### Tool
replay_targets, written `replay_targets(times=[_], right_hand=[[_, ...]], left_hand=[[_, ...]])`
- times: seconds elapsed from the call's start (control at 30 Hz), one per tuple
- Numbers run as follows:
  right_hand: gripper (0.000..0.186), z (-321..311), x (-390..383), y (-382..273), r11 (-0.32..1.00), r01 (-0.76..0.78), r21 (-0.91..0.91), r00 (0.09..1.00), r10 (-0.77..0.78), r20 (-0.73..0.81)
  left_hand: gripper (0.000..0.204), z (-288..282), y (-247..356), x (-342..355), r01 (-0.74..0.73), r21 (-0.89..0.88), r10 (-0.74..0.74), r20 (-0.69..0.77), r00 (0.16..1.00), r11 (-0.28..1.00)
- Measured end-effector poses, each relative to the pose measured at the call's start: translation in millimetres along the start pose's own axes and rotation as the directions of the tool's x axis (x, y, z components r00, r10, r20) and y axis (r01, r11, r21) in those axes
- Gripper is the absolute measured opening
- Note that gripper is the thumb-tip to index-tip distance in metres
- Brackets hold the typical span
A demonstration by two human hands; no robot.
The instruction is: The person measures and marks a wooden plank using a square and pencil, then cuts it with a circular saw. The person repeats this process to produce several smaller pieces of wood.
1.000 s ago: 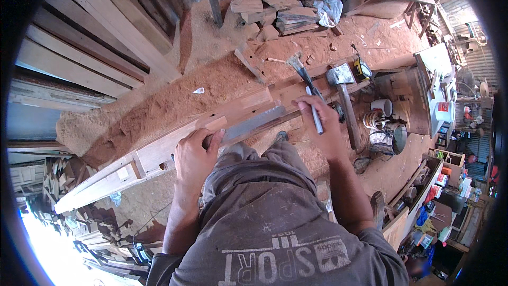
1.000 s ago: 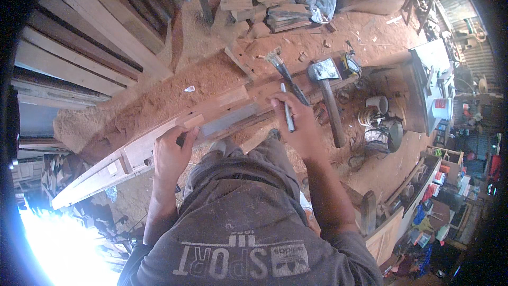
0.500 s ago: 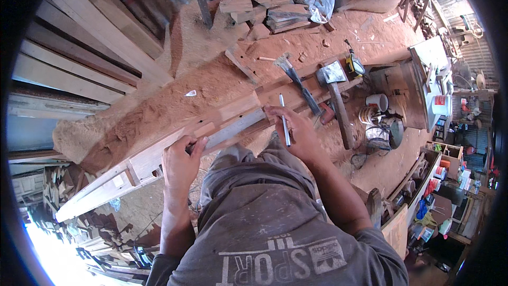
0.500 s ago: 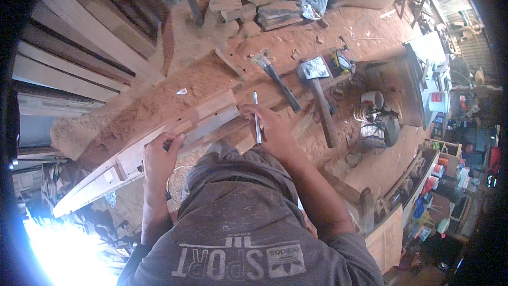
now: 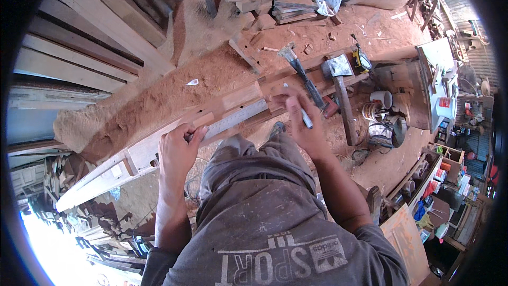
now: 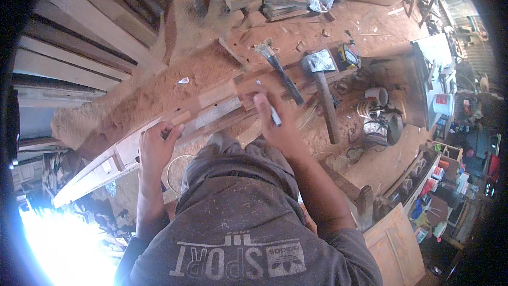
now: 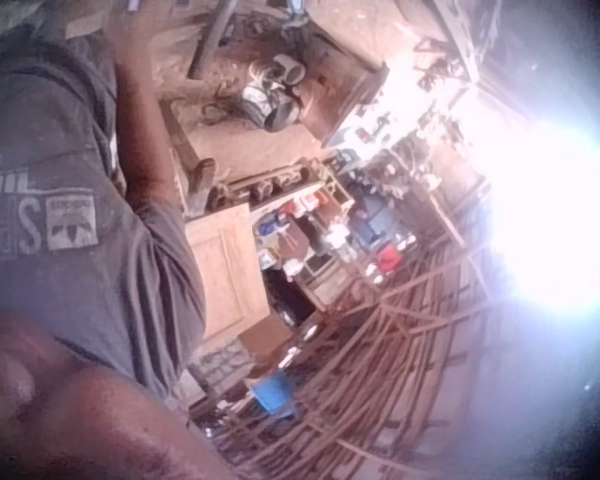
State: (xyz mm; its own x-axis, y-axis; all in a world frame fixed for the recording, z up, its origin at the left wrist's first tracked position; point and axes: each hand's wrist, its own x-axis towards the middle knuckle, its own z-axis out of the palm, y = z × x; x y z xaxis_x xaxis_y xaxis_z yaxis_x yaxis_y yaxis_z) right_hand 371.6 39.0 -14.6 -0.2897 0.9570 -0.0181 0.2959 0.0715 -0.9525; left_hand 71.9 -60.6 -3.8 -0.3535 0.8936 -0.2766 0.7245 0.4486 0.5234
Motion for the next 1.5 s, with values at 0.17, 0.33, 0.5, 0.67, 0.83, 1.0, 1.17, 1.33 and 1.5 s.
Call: replay_targets(times=[0.17, 0.33, 0.5, 0.67, 0.83, 1.0, 1.17, 1.33, 1.5], right_hand=[[0.023, -0.2, 26.4, -4.4, 0.881, -0.127, 0.455, 0.989, 0.145, -0.006], [0.018, -5.9, 47.5, 8.1, 0.997, 0.006, -0.081, 0.975, 0.012, 0.223], [0.019, 3.9, 52.2, 13.0, 0.982, 0.094, -0.166, 0.978, -0.060, 0.200], [0.020, -1.6, 55.4, 4.6, 0.957, 0.163, -0.239, 0.966, -0.105, 0.237], [0.021, -5.0, 58.4, 3.3, 0.960, 0.176, -0.219, 0.955, -0.112, 0.276], [0.020, -6.4, 59.4, -0.4, 0.954, 0.179, -0.239, 0.951, -0.106, 0.289], [0.020, -7.7, 59.8, 8.7, 0.938, 0.218, -0.268, 0.944, -0.133, 0.303], [0.020, -7.5, 59.2, 10.6, 0.946, 0.186, -0.266, 0.953, -0.108, 0.284], [0.019, -9.6, 53.0, 20.1, 0.994, -0.059, -0.094, 0.982, 0.075, 0.171]], left_hand=[[0.040, -4.2, 7.1, 0.2, 0.010, 0.013, -0.010, 0.010, 1.000, 1.000], [0.042, -5.1, 5.7, 1.0, 0.001, 0.000, -0.001, 0.004, 1.000, 1.000], [0.041, -4.3, 5.3, 2.1, 0.020, -0.023, -0.019, 0.023, 1.000, 1.000], [0.040, -4.0, 4.1, 0.8, 0.015, -0.025, -0.014, 0.013, 1.000, 1.000], [0.039, -2.8, 2.0, 1.3, 0.010, -0.035, -0.009, 0.012, 1.000, 0.999], [0.039, -4.1, 3.4, 2.0, 0.024, -0.037, -0.024, 0.019, 1.000, 0.999], [0.038, -4.3, 5.4, 1.5, 0.035, -0.032, -0.034, 0.023, 0.999, 0.999], [0.037, 0.9, 2.2, 0.7, 0.011, -0.045, -0.011, -0.002, 1.000, 0.999], [0.033, -2.2, 1.0, -1.9, 0.017, -0.035, -0.017, 0.001, 1.000, 0.999]])
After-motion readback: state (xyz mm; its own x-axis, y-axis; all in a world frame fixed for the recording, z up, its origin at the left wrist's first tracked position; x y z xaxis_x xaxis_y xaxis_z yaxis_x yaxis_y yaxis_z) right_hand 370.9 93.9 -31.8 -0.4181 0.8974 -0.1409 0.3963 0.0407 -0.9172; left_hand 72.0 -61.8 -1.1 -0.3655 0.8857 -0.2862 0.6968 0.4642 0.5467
